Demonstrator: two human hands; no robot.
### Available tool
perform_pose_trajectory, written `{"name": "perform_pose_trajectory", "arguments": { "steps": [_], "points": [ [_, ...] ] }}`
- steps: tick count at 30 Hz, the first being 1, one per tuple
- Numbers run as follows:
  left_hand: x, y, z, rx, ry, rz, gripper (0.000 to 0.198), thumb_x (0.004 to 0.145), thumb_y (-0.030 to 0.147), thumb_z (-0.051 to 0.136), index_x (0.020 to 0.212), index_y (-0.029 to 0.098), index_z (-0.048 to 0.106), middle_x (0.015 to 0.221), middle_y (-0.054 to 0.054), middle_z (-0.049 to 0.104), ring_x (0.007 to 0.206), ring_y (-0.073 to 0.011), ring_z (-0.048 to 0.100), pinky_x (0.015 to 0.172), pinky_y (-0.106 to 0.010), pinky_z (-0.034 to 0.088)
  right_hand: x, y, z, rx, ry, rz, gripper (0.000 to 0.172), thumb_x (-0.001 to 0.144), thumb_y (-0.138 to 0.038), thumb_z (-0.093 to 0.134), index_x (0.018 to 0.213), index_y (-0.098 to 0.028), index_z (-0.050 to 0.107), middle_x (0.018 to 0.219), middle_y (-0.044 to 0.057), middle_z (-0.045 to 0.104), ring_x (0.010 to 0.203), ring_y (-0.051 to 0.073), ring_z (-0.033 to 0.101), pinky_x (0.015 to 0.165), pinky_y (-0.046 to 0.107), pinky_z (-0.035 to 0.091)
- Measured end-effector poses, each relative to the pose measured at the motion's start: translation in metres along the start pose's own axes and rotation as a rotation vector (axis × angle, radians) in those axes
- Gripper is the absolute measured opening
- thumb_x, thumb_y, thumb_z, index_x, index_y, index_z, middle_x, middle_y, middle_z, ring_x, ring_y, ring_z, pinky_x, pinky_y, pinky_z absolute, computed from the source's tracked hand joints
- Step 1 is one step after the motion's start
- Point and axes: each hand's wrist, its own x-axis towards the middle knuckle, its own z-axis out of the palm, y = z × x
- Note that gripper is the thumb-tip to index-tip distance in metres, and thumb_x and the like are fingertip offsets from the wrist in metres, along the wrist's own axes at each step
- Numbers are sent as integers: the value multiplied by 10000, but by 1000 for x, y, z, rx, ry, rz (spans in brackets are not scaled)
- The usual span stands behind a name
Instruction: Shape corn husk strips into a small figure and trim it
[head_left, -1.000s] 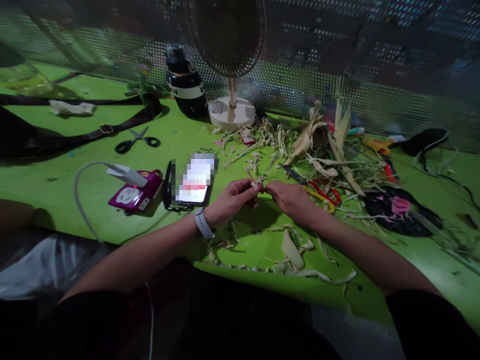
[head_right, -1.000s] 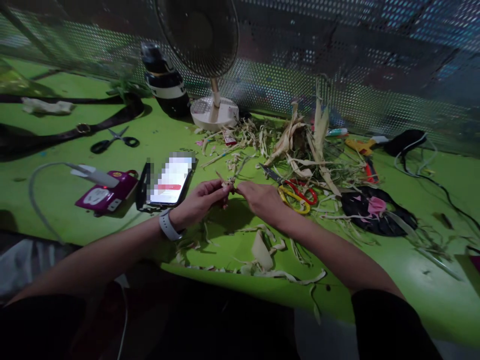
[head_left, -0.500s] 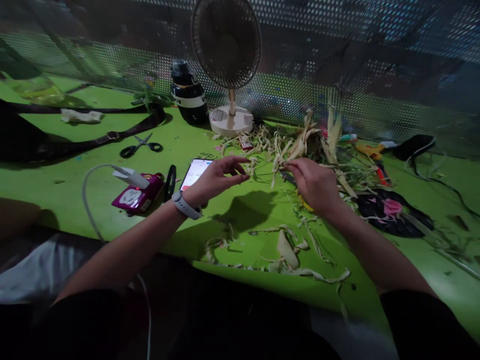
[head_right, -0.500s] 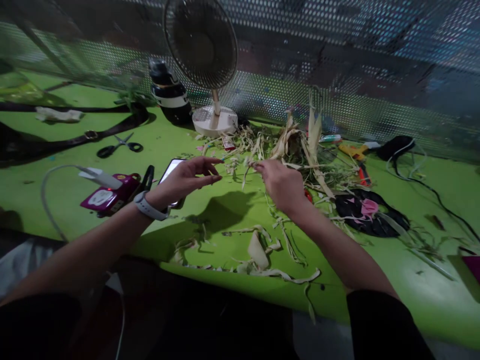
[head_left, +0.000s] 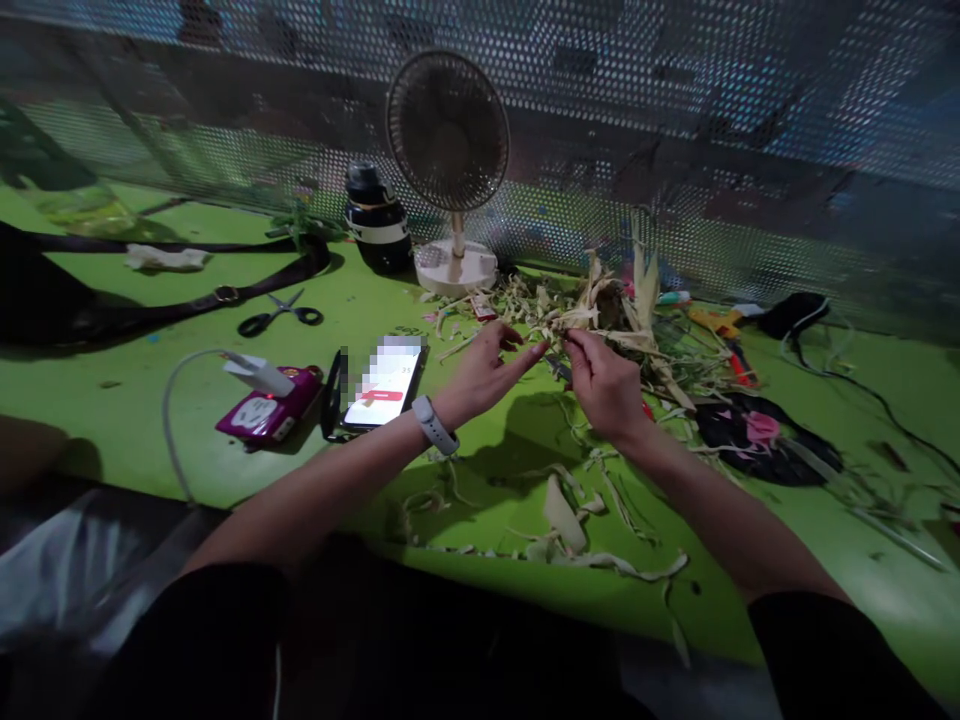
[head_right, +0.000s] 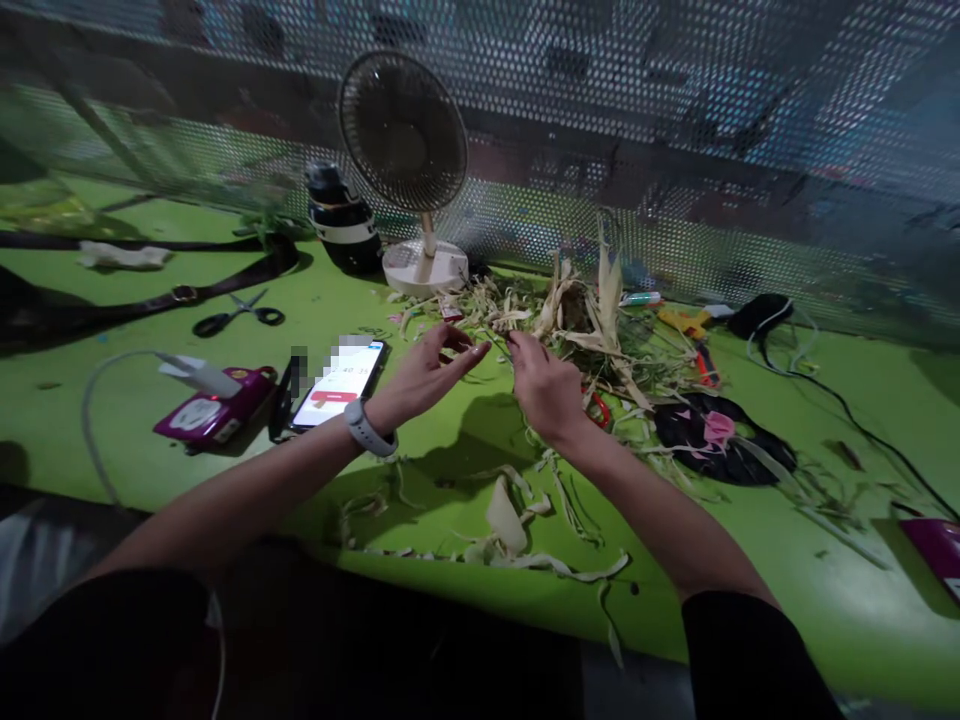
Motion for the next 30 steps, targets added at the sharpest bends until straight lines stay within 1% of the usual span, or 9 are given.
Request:
{"name": "perform_pose_trajectory", "arguments": {
  "steps": [4,10,14,16,19,21,24,28,30],
  "points": [
    [6,-7,0,-54,157,66,428,787,469,663,1058,154,561,1159,-125,575,1079,-220,517,878,-325,411,-1,-2,2,122,-41,54,280,960,-299,439,1081,-162,651,977,102,745,727,182,707,642,266,512],
    [13,-15,5,-357,-11,80,325,836,460,587,771,145,632,770,-39,622,739,-142,550,695,-267,424,-11,-10,10,364,-163,178,255,934,-321,458,1078,-181,617,1042,107,721,724,171,700,626,272,544],
    [11,-21,11,-381,-4,121,272,828,422,601,815,154,650,792,-27,626,760,-136,551,708,-257,429,-14,-20,16,810,-485,480,310,880,-376,503,1131,-198,541,1014,75,707,542,143,654,410,248,502],
    [8,-24,11,-369,-23,141,278,845,429,575,857,160,647,831,-31,622,788,-139,554,722,-258,436,-11,-22,14,946,-611,589,354,823,-355,566,1142,-207,529,981,53,700,482,123,615,386,250,492],
    [5,-26,7,-282,-83,222,281,892,420,509,872,167,631,839,-31,600,781,-136,544,727,-263,440,1,-12,3,940,-769,545,352,695,-264,684,1025,-182,590,956,48,686,551,124,613,473,266,527],
    [5,-27,3,-175,-137,287,280,921,390,469,848,168,624,804,-27,580,758,-132,531,725,-267,436,11,1,-8,888,-889,475,266,691,-222,663,945,-164,614,954,46,674,582,122,608,517,274,519],
    [5,-27,0,-65,-211,335,273,947,346,432,837,170,611,770,-21,563,733,-126,525,708,-264,431,21,16,-21,802,-692,438,142,819,-258,509,876,-169,604,821,8,637,526,87,538,536,255,442],
    [4,-26,3,-54,-277,409,245,953,305,420,805,172,562,752,-10,551,709,-117,519,687,-253,427,19,11,-19,693,-600,250,304,846,-449,558,709,-179,527,647,-30,499,570,93,437,539,234,328],
    [3,-26,5,-52,-301,471,256,956,294,411,767,171,532,735,-10,539,702,-118,511,682,-255,428,14,4,-12,746,-581,244,378,835,-501,571,646,-187,479,587,-43,428,557,90,387,527,229,298]
  ]
}}
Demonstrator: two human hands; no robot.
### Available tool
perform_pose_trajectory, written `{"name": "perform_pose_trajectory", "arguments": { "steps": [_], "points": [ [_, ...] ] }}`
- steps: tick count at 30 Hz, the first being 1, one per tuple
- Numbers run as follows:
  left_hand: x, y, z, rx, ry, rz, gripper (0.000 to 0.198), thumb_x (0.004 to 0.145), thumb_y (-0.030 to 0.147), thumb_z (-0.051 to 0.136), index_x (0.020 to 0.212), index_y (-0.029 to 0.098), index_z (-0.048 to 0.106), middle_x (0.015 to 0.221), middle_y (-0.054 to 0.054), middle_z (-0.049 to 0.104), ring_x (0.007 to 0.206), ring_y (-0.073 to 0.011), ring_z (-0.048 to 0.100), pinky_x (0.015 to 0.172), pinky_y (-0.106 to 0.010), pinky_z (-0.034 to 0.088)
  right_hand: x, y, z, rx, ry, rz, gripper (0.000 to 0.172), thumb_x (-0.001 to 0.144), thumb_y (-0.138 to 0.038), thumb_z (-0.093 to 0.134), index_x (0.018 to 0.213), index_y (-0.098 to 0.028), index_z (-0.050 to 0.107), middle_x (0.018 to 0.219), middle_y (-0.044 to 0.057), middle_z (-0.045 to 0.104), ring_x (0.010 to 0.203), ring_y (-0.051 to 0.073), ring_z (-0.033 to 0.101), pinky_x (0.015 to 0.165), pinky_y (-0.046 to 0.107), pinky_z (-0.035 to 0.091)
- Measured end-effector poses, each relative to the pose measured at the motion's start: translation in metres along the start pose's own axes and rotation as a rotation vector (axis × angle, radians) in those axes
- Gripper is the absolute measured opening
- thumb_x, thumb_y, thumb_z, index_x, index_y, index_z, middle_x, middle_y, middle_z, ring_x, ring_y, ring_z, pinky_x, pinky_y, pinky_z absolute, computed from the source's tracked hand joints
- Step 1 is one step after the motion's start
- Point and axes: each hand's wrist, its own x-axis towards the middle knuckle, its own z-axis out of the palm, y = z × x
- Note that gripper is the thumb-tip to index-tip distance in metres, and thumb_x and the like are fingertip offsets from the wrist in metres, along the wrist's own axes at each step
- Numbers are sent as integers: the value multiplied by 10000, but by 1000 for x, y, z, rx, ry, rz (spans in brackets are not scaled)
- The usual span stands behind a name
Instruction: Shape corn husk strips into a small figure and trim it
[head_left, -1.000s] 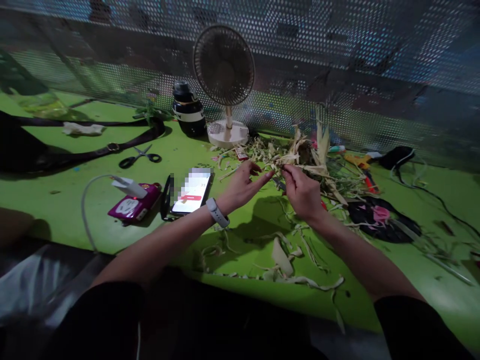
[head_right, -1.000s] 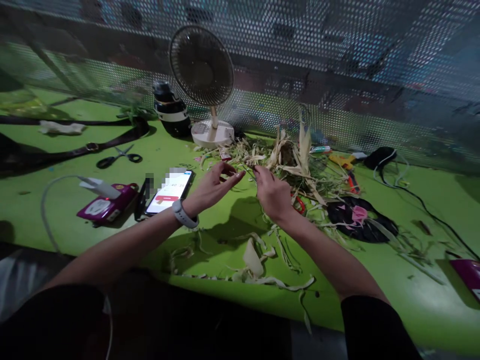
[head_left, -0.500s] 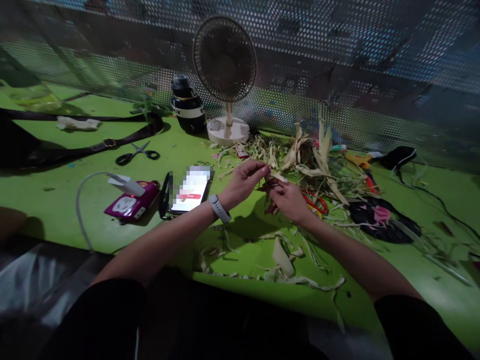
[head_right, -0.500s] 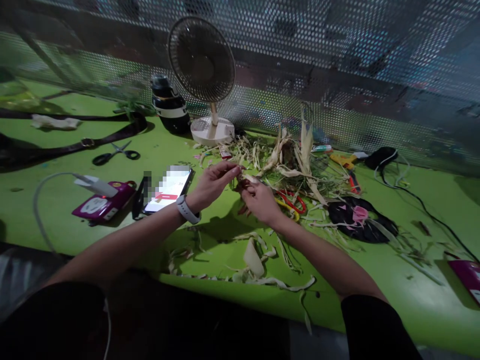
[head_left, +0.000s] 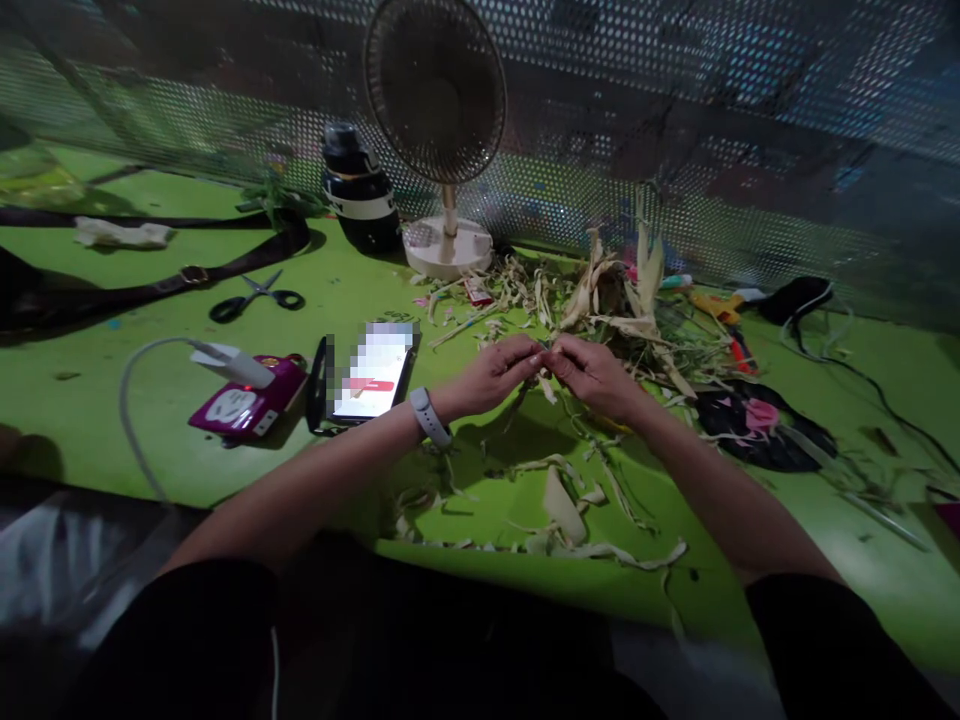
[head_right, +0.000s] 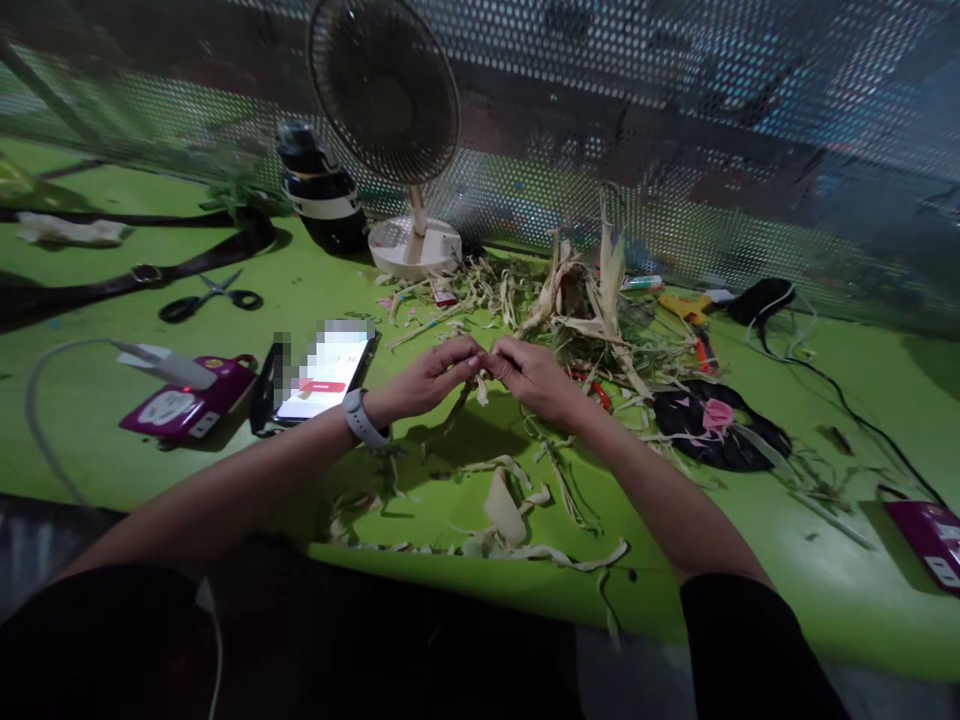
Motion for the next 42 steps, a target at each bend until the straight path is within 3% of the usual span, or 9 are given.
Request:
{"name": "perform_pose_trajectory", "arguments": {
  "steps": [6,10,16,20,26,30,32,35,42],
  "points": [
    [-6,1,1,118,-55,211,215,952,293,436,857,166,581,818,-60,593,778,-146,541,704,-281,450,-2,11,23,553,-36,284,382,780,-480,596,589,-202,416,463,-81,344,392,61,260,390,214,188],
    [-7,-1,-4,359,-67,296,178,922,318,508,883,173,604,842,-64,627,796,-163,562,734,-308,451,-4,13,22,574,-73,230,383,791,-494,620,621,-190,462,487,-75,398,406,54,302,397,197,212],
    [-6,4,-17,401,470,33,300,896,475,510,907,181,572,964,-83,620,956,-202,553,846,-361,439,-6,12,15,379,174,2,418,861,-575,536,680,-201,489,562,-58,467,441,61,389,427,201,307],
    [-7,14,-14,202,195,-176,442,966,457,334,684,174,523,651,-14,540,611,-127,489,617,-279,398,-7,17,18,281,250,-55,401,886,-576,492,722,-210,512,585,-53,463,445,69,411,435,213,334],
    [-7,17,-8,-327,-67,-274,262,910,426,493,835,175,500,722,4,570,617,-90,513,576,-224,419,-8,19,15,191,225,-149,209,865,-411,575,806,-212,554,755,-13,512,591,93,489,529,228,413],
    [-8,20,-14,-489,-236,-355,223,909,384,519,861,167,510,659,36,505,499,-49,401,470,-184,342,-4,19,3,425,-56,2,411,766,-286,629,1154,-254,498,955,3,597,656,102,557,572,233,467],
    [-8,22,-17,-502,-305,-349,215,898,366,545,836,162,530,655,31,509,498,-48,391,468,-186,326,-1,19,-4,416,-265,83,352,775,-271,618,1115,-217,545,941,12,626,668,108,586,604,246,493],
    [-8,24,-19,-501,-284,-353,212,883,360,565,799,166,554,654,19,532,521,-62,424,498,-205,344,1,19,-13,373,-387,142,210,787,-357,659,824,-153,619,729,-4,612,610,103,578,591,238,488],
    [-14,17,-23,-370,-121,-381,200,845,382,605,845,182,617,750,-9,574,641,-93,494,561,-212,400,-4,17,-19,464,-94,143,358,759,-515,686,707,-165,630,541,-43,528,449,63,454,441,196,377]
  ]
}}
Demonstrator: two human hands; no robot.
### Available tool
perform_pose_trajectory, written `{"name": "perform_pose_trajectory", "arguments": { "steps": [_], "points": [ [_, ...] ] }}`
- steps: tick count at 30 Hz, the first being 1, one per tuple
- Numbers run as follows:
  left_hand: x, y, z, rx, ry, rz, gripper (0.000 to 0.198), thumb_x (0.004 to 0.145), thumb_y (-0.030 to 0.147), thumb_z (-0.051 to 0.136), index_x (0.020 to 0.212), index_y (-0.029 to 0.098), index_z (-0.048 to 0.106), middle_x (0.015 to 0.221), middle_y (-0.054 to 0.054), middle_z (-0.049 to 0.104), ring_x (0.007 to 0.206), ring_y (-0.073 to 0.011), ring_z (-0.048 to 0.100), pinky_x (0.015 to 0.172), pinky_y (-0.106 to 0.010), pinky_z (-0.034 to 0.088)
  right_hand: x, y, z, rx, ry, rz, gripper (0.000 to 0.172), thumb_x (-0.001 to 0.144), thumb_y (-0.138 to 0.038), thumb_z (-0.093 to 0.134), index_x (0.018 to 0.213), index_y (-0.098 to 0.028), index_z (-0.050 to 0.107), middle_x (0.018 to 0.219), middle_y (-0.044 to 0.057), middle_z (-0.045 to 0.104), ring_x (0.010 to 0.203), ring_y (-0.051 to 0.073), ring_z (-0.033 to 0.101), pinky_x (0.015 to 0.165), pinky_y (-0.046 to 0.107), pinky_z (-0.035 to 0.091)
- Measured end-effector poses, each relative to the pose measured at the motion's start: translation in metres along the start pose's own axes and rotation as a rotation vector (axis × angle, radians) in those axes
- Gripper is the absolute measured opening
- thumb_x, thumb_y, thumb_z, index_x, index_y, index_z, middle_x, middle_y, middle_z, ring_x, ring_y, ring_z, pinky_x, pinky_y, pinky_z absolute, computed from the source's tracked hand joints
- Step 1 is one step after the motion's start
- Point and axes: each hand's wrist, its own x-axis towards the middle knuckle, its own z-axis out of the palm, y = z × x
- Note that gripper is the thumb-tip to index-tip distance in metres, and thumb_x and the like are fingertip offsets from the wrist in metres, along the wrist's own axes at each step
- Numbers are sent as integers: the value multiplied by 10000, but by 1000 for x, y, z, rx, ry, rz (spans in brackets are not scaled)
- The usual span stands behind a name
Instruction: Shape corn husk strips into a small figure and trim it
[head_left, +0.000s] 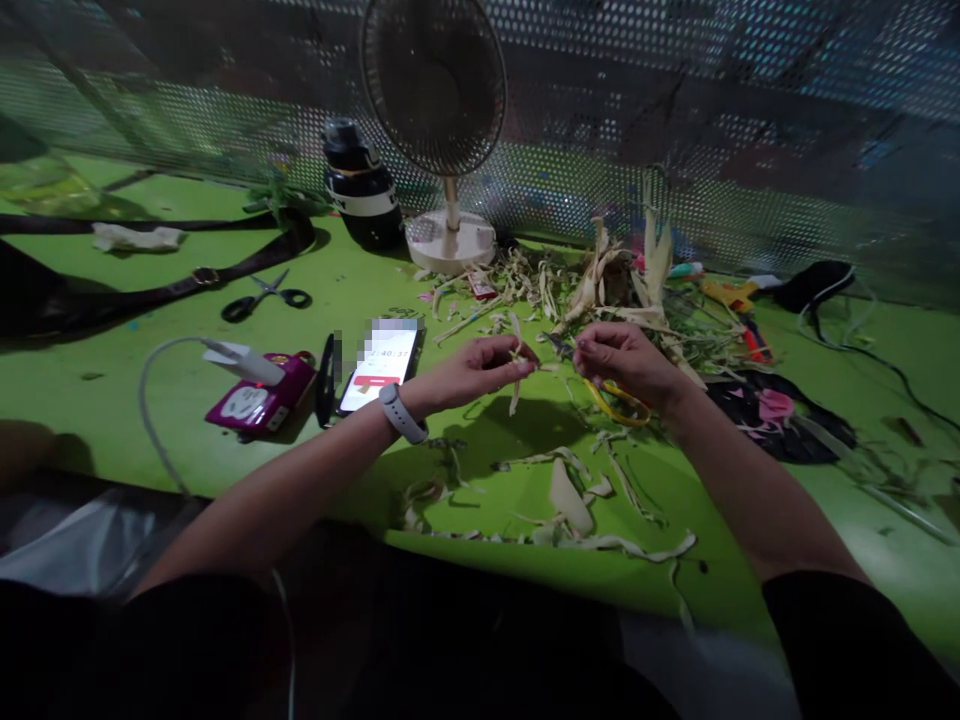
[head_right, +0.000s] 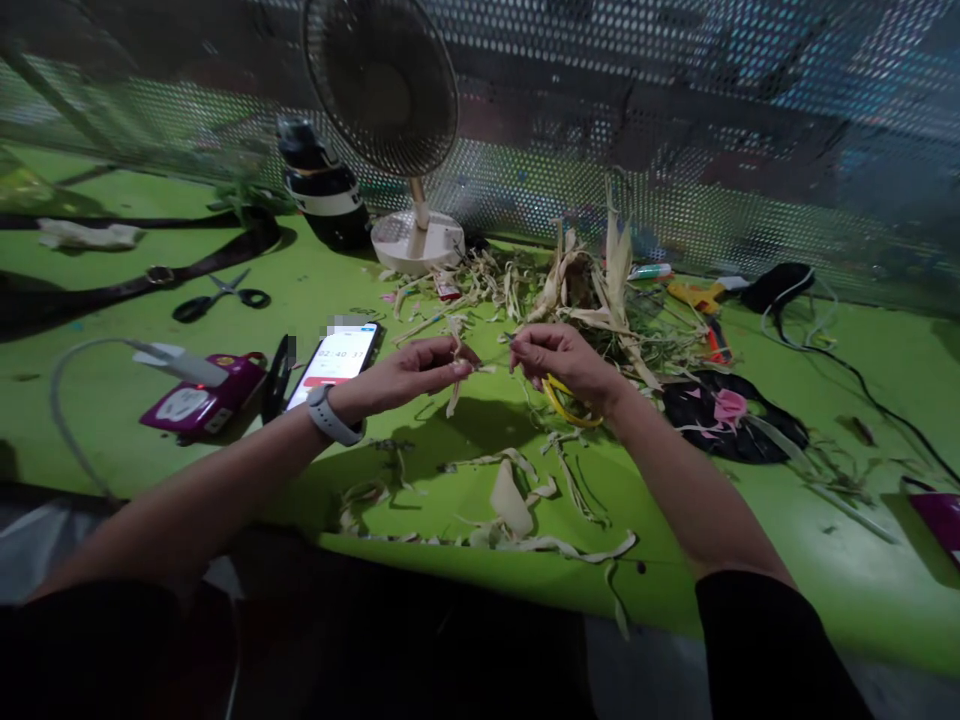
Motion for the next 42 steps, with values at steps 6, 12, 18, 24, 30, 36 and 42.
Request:
{"name": "perform_pose_trajectory", "arguments": {
  "steps": [6,12,18,24,30,36,42],
  "points": [
    [-1,-13,-5,-327,395,-220,235,829,369,626,737,175,530,547,44,466,448,-50,398,415,-176,291,21,6,-12,-149,395,21,251,743,-371,703,881,-180,617,691,-29,594,456,83,540,419,214,400],
    [8,-26,-15,-560,578,-354,178,804,301,637,765,153,545,598,23,538,469,-49,462,385,-159,260,-13,-26,-37,-607,74,271,176,791,-356,609,820,-182,608,685,14,624,529,142,582,496,261,425],
    [5,-33,-10,-474,526,-203,209,802,343,659,841,159,568,802,-24,660,656,-77,609,511,-164,382,-47,-2,-13,-1581,-18,384,251,803,-239,521,999,-104,600,1025,196,645,949,294,604,736,332,439],
    [-3,-30,-2,-343,477,-67,234,849,396,601,904,177,540,866,-23,674,722,-86,635,558,-175,394,-26,4,-15,-1592,-111,437,295,750,-240,572,1017,-115,570,1036,170,644,916,272,607,679,292,405],
    [-6,-24,1,-343,442,-51,207,873,371,567,894,170,521,899,-34,679,654,-65,608,530,-177,375,-24,-8,-13,-1611,-60,465,333,738,-204,557,1050,-88,556,1054,190,623,879,252,609,641,274,380],
    [-4,-30,0,-317,445,-12,256,847,412,593,906,172,525,873,-34,687,667,-79,612,541,-184,387,-40,-17,-28,-1399,-15,389,392,708,-211,569,1087,-112,542,1031,145,626,866,235,594,670,268,410],
    [-3,-33,1,-304,449,-34,307,821,446,617,927,167,543,873,-42,682,673,-88,619,539,-189,400,-54,-24,-39,-1450,-65,364,297,673,-197,572,965,-147,550,929,110,625,792,222,582,659,281,408]
  ]
}}
